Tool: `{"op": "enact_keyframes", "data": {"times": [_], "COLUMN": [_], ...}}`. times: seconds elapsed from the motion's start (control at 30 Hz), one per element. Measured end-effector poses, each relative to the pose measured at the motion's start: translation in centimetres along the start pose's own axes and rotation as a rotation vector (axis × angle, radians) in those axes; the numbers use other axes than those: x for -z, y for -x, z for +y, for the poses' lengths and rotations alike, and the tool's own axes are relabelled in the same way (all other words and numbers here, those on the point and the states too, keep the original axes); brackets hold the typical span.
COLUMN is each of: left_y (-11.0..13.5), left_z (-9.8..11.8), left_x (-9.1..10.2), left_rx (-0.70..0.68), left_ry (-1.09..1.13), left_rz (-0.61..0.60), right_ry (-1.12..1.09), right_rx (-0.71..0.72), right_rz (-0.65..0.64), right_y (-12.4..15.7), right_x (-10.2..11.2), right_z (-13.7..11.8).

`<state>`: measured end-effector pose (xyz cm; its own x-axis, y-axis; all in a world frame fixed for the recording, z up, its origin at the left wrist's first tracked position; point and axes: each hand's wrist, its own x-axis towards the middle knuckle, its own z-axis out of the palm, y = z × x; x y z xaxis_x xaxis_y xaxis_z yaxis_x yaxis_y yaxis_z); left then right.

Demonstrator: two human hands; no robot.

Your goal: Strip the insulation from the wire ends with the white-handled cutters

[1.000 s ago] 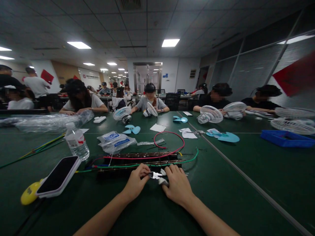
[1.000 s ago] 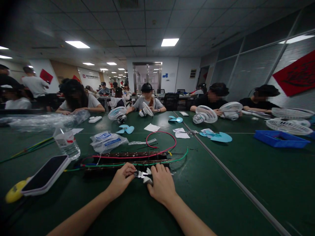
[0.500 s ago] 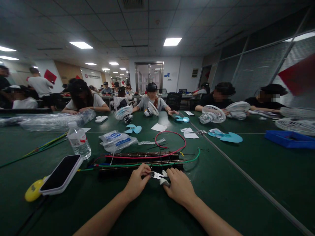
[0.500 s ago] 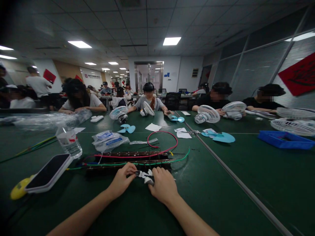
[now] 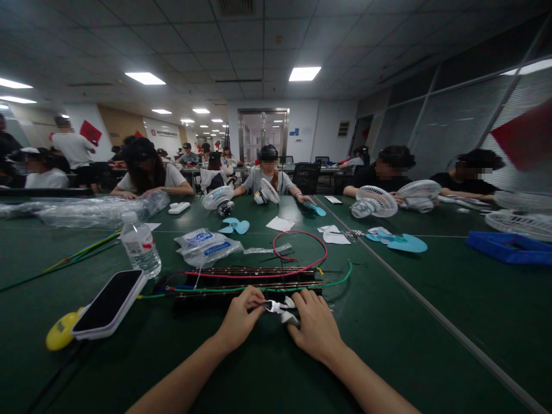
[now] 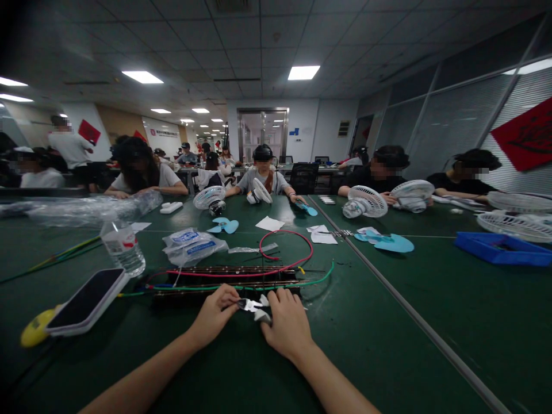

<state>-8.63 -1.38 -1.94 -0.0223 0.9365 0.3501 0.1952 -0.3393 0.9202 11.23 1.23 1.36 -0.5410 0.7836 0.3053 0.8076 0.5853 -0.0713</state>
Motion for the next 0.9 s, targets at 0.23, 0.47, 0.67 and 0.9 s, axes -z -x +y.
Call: {"op": "enact_keyframes", "data": {"times": [0.23, 0.47, 0.67, 0.9], "left_y": [-0.04, -0.09, -0.15, -0.12], "left_z": [0.00, -0.12, -0.26, 0.03], "left_x": [-0.04, -0.10, -0.02, 0.05], "left_rx": [0.011, 0.029, 0.031, -0.024], "left_ry": [0.030, 0.045, 0.015, -0.147], "left_rz": [0.008, 0.003, -0.014, -0.021], "right_ry": [-0.019, -0.040, -0.030, -0.003], "right_rx": [0.007, -0.029, -0.053, -0.067], "right_rz": [-0.006, -0.043, -0.071, -0.084], "right_y": [-0.02, 0.20, 0.35, 0.38], "right_x": [-0.26, -0.85, -0.81, -0.65], "right_z": [0.25, 0.23, 0.00, -0.10]}}
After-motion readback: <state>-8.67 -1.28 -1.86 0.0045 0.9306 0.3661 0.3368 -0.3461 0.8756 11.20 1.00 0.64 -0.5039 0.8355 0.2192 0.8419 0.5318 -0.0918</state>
